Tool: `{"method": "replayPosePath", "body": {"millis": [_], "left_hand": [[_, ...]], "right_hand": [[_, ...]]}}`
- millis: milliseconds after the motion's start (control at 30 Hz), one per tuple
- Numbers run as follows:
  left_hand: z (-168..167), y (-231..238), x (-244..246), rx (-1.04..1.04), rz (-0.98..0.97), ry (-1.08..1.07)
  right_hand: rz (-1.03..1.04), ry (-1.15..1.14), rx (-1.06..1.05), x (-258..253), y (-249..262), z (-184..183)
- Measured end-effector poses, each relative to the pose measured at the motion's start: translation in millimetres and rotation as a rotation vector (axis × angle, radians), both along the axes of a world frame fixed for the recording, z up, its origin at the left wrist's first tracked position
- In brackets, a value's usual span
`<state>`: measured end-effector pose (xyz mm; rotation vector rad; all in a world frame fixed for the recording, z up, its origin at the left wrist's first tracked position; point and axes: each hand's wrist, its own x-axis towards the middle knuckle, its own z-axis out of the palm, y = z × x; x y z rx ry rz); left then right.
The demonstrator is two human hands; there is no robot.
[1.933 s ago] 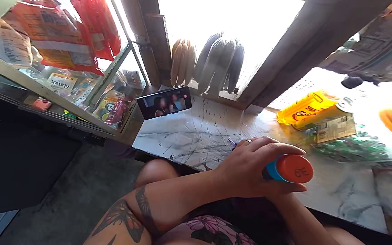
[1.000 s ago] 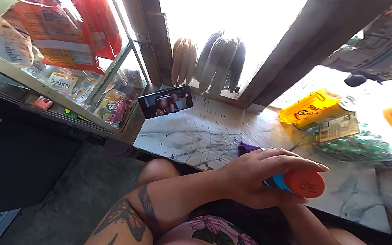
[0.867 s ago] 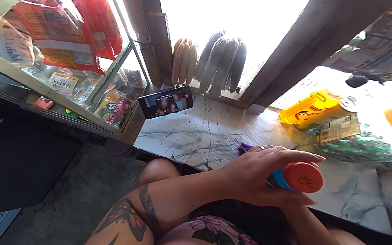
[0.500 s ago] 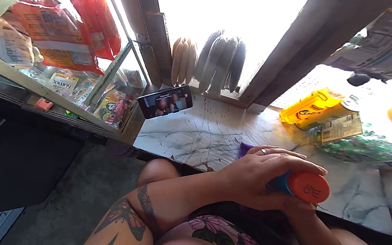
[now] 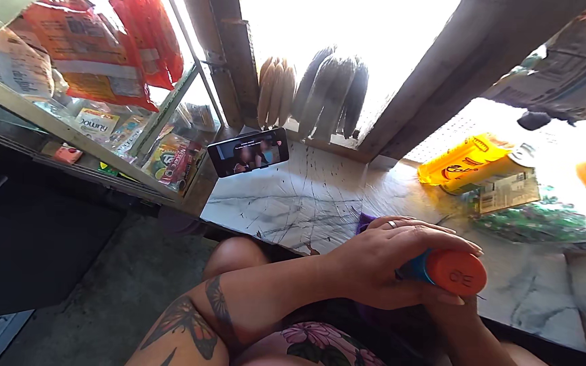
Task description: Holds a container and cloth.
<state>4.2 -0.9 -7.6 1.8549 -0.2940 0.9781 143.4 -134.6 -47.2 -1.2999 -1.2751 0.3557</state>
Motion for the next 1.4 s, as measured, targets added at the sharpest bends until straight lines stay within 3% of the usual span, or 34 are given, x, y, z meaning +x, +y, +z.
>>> {"method": "replayPosePath", "body": {"millis": [233,533,900,1167,1267,1400], "left_hand": [[2,0,-3,-0.017,-0.018,0.019],[0,-6,-1,0.000,0.148,0.106],[2,1,2,-0.004,0.053,0.075],[10,9,-5,0.013,-0.138,0.109],[13,8,-6,0.036,-0.221,0.125],[8,5,-7,0.006,-0.184,0.145]], "right_hand": [[-0.052,-0.074,0.024,3,-6,-15],[0.029,-0.103,0.090,8,0,-15],[0.118,0.207,-0.001,5,-2,-7],[0.137,0.074,-0.051,13,-4,3],[0.150,0.089,-0.088,-1,3,35],[0.185,0.088,-0.012,17,-9,-12]]}}
